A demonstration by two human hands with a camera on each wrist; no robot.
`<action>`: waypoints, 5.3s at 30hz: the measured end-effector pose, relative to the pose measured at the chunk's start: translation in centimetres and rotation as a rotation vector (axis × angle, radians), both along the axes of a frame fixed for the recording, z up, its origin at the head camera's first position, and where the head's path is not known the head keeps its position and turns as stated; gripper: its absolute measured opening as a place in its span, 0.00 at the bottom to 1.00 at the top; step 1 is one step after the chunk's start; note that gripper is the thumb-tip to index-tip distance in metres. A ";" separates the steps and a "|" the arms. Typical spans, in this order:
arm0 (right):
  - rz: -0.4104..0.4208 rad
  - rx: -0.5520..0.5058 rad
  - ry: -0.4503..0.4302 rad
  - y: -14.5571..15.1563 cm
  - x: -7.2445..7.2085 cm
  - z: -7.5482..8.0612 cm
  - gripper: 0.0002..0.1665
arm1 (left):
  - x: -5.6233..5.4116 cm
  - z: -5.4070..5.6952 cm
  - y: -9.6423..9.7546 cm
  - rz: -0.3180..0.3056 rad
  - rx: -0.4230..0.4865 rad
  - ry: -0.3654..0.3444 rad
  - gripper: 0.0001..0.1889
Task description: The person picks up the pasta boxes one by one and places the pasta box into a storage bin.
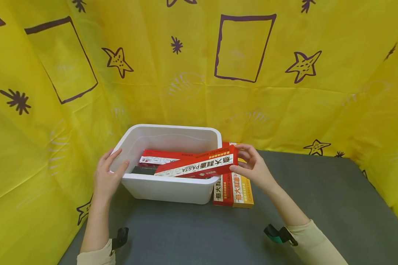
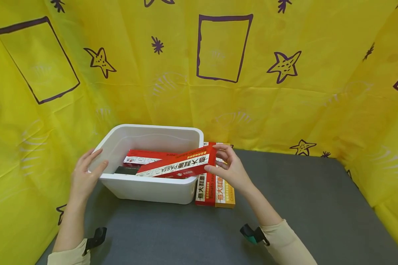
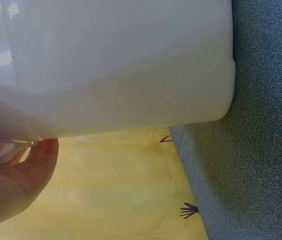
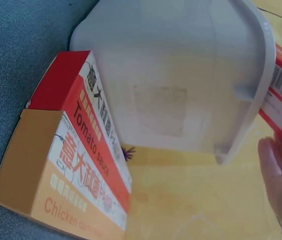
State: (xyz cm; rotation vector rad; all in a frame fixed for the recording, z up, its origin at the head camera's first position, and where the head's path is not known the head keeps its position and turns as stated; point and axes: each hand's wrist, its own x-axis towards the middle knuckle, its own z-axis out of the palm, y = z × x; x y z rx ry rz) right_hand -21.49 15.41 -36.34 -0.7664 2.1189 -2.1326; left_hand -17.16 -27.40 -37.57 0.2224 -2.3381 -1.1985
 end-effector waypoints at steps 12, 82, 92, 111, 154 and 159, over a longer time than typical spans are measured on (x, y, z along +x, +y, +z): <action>-0.082 0.264 0.131 -1.2 -0.2 -0.7 0.35 | -0.1 -0.1 -0.1 0.002 0.012 -0.007 0.27; -0.306 0.299 -0.200 2.3 2.0 -7.7 0.54 | 0.2 0.0 0.2 0.010 0.057 -0.054 0.30; -0.307 0.324 -0.266 2.6 2.2 -9.1 0.61 | 0.2 0.0 0.3 0.012 0.065 -0.057 0.30; -0.306 0.413 -0.305 2.6 2.5 -11.3 0.68 | 0.2 -0.2 0.2 0.006 0.080 -0.065 0.30; -0.370 0.650 -0.156 1.7 2.5 -13.0 0.68 | 0.2 -0.2 0.2 0.011 0.061 -0.030 0.29; -0.379 0.649 -0.139 1.6 2.6 -12.9 0.67 | 0.1 -0.1 0.2 0.004 0.051 -0.019 0.28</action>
